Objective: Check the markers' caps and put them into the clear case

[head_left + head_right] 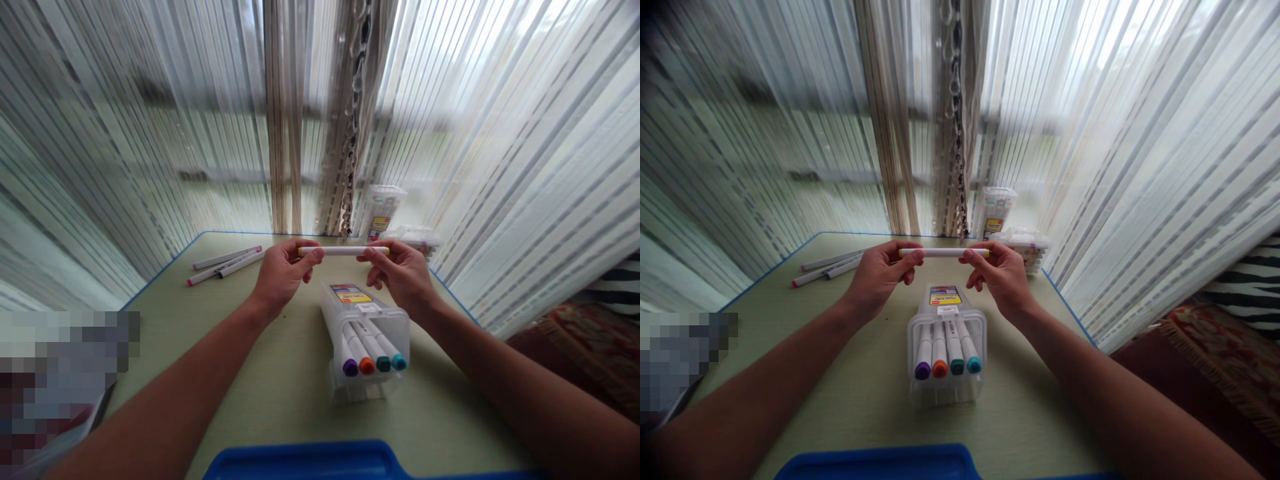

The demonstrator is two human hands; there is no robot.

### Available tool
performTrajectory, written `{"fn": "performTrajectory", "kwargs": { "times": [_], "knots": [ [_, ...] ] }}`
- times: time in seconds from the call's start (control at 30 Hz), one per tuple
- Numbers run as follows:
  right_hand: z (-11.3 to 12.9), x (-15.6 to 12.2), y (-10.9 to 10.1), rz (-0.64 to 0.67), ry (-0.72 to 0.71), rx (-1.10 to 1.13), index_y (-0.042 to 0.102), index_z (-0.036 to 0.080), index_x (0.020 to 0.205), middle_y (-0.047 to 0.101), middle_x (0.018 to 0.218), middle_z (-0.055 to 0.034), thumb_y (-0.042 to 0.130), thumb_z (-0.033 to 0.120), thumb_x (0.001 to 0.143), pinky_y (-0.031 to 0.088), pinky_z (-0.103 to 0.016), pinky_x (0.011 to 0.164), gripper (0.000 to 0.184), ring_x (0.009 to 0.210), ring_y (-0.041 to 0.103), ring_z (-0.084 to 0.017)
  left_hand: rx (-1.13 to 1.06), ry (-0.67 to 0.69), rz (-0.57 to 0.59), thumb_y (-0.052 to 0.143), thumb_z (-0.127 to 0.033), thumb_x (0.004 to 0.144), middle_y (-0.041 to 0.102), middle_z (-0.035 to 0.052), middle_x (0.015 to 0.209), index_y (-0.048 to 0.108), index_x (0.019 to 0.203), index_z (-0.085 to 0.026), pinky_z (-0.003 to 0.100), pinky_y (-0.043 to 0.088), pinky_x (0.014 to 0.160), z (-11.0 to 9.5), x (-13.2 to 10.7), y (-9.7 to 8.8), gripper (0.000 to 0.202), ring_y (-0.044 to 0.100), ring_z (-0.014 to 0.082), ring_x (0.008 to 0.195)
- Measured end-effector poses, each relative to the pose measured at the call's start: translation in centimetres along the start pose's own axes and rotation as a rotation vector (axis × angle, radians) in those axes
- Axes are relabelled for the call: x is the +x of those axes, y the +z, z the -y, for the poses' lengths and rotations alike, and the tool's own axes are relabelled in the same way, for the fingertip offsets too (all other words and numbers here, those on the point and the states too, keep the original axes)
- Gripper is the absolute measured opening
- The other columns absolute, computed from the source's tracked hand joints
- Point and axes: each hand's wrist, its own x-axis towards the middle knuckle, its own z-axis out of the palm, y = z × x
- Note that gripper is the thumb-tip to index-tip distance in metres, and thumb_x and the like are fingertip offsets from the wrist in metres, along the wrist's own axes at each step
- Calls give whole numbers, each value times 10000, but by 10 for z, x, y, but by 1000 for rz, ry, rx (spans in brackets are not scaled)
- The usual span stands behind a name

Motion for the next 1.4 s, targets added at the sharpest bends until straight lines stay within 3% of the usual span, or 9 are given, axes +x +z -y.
{"fn": "performTrajectory", "kwargs": {
  "times": [0.93, 1.4],
  "knots": [
    [3, 0, 1, -33, 57, 42, 678, 163, 976, 780, 852, -83, 724, 421, 828, 397, -209, 334, 301, 392, 622, -118, -186, -98, -46, 575, -259, 909, 686, 69, 771, 689, 1000, -94, 216, 427, 453, -2, 1, 1, 220, 532, 81, 461],
    [7, -1, 2, -37, 91, 72, 660, 161, 1015, 783, 838, -94, 657, 382, 853, 382, -223, 335, 274, 396, 628, -140, -204, -110, -49, 572, -255, 908, 693, 74, 741, 681, 1019, -90, 220, 428, 451, -3, 1, 1, 227, 533, 90, 455]
  ]
}}
